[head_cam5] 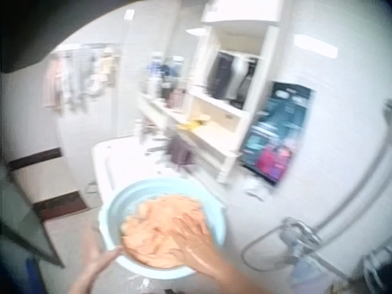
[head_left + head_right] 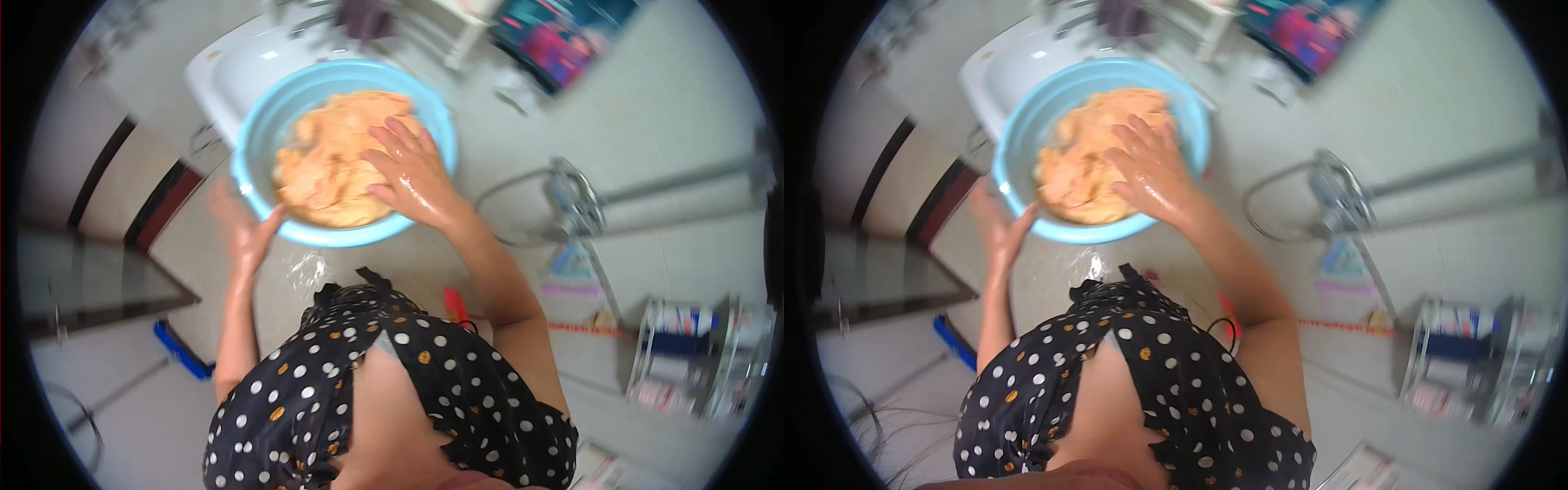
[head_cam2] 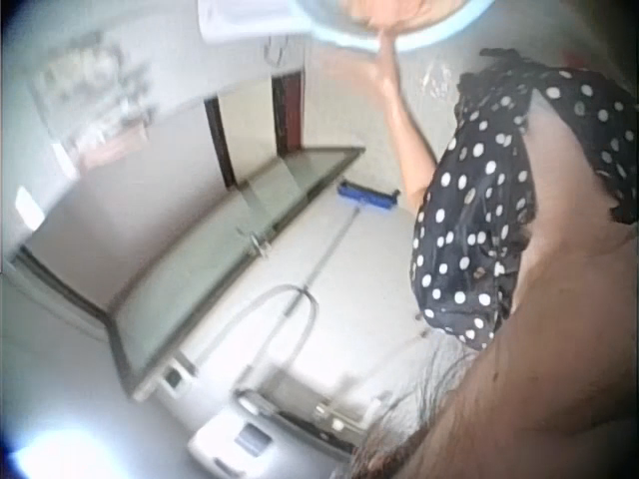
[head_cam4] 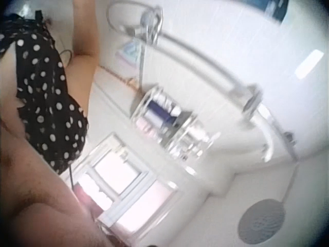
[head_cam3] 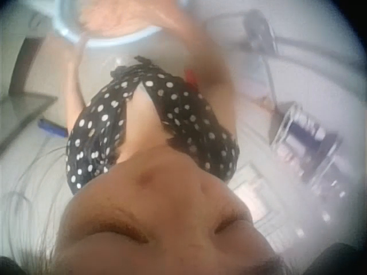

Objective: The person washes clothes by soaking and kneading them in a basin of water, pouring liquid from a bottle over the garments, and scrubbing the fabric by hand in the basin.

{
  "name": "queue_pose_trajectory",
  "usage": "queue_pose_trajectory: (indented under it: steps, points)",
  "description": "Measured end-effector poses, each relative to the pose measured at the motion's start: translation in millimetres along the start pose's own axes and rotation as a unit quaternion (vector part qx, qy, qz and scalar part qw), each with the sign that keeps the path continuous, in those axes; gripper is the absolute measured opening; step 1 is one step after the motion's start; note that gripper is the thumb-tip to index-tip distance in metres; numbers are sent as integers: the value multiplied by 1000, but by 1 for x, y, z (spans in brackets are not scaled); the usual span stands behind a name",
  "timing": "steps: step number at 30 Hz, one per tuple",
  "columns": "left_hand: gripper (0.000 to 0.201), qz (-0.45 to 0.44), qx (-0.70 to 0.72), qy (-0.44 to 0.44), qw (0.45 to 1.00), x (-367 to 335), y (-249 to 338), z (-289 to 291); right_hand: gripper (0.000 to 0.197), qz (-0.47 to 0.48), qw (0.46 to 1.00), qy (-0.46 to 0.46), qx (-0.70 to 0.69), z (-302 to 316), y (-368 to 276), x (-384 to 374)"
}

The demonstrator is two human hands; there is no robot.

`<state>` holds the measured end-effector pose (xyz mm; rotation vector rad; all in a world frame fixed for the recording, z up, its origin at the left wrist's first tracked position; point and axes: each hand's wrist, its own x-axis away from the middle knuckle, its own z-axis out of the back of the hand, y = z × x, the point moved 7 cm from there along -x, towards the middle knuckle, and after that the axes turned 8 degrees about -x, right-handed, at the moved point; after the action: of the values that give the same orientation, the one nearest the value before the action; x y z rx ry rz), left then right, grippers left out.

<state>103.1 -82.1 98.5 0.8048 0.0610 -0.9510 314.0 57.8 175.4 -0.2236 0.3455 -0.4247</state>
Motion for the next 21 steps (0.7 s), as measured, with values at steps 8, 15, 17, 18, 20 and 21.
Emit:
queue_pose_trajectory:
  steps: [8,15,17,18,20,21]
  points:
    - [68,-242,-198,-297,902,-91,38,-58,41,-186,871,426,159,166,37,192]
    - [45,-156,-106,-669,719,-74,23,-160,48,-381,479,705,359,276,7,471]
    - [39,-180,-99,-617,760,-95,-27,-170,60,-347,371,650,565,298,-19,535]
    - [36,-180,-120,-609,763,-90,21,-158,60,-351,360,642,580,307,-32,554]
    - [31,-161,-131,-588,781,-108,-4,-157,70,-530,177,577,595,320,-41,587]
    - [27,-146,-135,-571,796,-124,-23,-163,70,-529,171,575,600,328,-48,602]
